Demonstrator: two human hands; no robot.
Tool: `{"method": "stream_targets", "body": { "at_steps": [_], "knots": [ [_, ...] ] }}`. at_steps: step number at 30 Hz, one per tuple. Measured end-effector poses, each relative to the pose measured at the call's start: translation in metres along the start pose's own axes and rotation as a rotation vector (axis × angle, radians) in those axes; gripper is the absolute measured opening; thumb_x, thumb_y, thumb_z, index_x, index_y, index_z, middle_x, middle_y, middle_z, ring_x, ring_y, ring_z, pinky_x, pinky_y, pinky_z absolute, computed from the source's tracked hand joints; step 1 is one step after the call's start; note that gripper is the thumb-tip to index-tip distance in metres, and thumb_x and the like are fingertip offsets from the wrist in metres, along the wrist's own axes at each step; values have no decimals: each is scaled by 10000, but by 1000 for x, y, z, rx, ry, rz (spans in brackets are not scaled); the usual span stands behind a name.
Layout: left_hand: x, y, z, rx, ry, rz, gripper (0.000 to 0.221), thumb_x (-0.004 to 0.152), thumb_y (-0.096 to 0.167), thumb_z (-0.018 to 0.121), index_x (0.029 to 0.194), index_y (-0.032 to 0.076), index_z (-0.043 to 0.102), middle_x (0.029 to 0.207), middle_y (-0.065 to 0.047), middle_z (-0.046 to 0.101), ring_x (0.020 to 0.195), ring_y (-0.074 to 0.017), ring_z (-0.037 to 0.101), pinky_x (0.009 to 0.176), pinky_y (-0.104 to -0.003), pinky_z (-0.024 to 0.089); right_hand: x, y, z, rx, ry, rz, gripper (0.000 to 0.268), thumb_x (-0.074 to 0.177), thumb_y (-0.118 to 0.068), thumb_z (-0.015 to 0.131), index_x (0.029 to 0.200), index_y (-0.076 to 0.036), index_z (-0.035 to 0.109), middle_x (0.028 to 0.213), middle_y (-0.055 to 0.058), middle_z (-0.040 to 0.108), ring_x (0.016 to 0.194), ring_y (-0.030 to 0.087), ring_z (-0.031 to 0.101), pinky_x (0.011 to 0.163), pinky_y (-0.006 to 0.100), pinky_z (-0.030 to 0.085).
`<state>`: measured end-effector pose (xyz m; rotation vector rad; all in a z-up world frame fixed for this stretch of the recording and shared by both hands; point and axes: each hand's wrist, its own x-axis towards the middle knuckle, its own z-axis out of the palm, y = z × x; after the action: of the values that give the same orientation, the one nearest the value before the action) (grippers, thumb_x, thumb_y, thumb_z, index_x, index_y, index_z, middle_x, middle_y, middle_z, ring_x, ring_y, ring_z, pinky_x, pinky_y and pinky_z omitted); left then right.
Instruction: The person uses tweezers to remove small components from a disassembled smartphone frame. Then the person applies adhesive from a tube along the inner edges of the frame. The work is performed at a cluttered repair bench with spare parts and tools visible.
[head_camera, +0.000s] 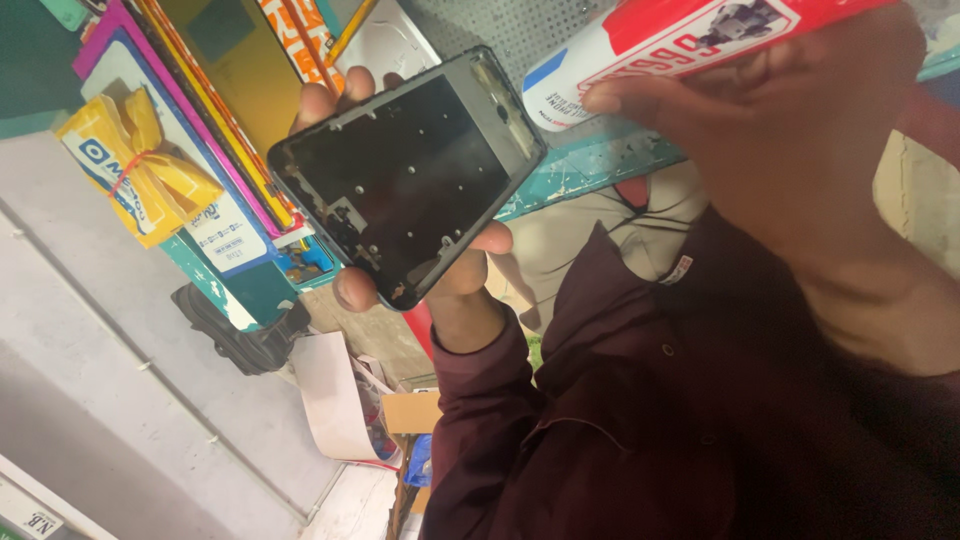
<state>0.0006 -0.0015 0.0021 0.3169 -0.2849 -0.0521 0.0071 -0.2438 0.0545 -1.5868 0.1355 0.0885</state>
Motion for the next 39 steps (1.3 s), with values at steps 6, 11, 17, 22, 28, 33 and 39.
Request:
{"method": "stream_targets", "body": {
  "at_steps": [6,11,17,22,28,33,39],
  "knots": [
    [0,3,1,61,33,38,1117,828,236,897,1634,10,157,1631,-277,294,1521,-471,285,1012,-724,480,-11,14,-5,-496,14,-191,263,905,-124,904,869,96,764,774,125,733,624,159,662,600,260,509],
    [-2,2,1,54,45,55,1122,837,225,869,1653,25,125,1639,-277,267,1532,-465,253,1024,-724,465,-12,8,-5,-346,26,-116,271,946,-116,922,958,82,737,868,117,733,713,138,688,596,235,524],
    [-1,2,1,34,8,47,1072,849,214,844,1627,19,134,1635,-284,275,1538,-471,261,1008,-729,474,-10,-13,0,-5,41,158,184,881,-86,831,965,21,706,917,81,742,764,87,737,625,197,624],
    [-1,2,1,122,87,68,1132,840,276,885,1658,43,139,1618,-258,278,1519,-451,260,1086,-702,445,-11,-20,2,-35,29,175,161,908,-86,825,965,30,730,914,84,750,749,86,730,635,192,613],
    [-1,4,0,114,44,47,1038,856,256,843,1605,20,164,1613,-265,300,1545,-458,282,1068,-704,451,-13,-23,0,-121,21,132,155,923,-91,826,960,31,737,888,69,745,737,73,704,626,187,563],
    [-1,4,2,120,47,36,1039,860,264,831,1615,26,158,1612,-266,306,1541,-466,288,1058,-702,469,-14,-26,-2,-139,-12,95,136,953,-91,828,939,22,753,858,59,742,712,75,694,626,197,563],
    [-2,3,-1,140,43,50,1021,895,331,813,1622,28,163,1579,-243,325,1531,-425,291,1092,-682,477,-22,-6,-10,-202,10,100,183,879,-108,831,908,40,728,814,51,721,663,62,674,569,186,530]
  ]
}}
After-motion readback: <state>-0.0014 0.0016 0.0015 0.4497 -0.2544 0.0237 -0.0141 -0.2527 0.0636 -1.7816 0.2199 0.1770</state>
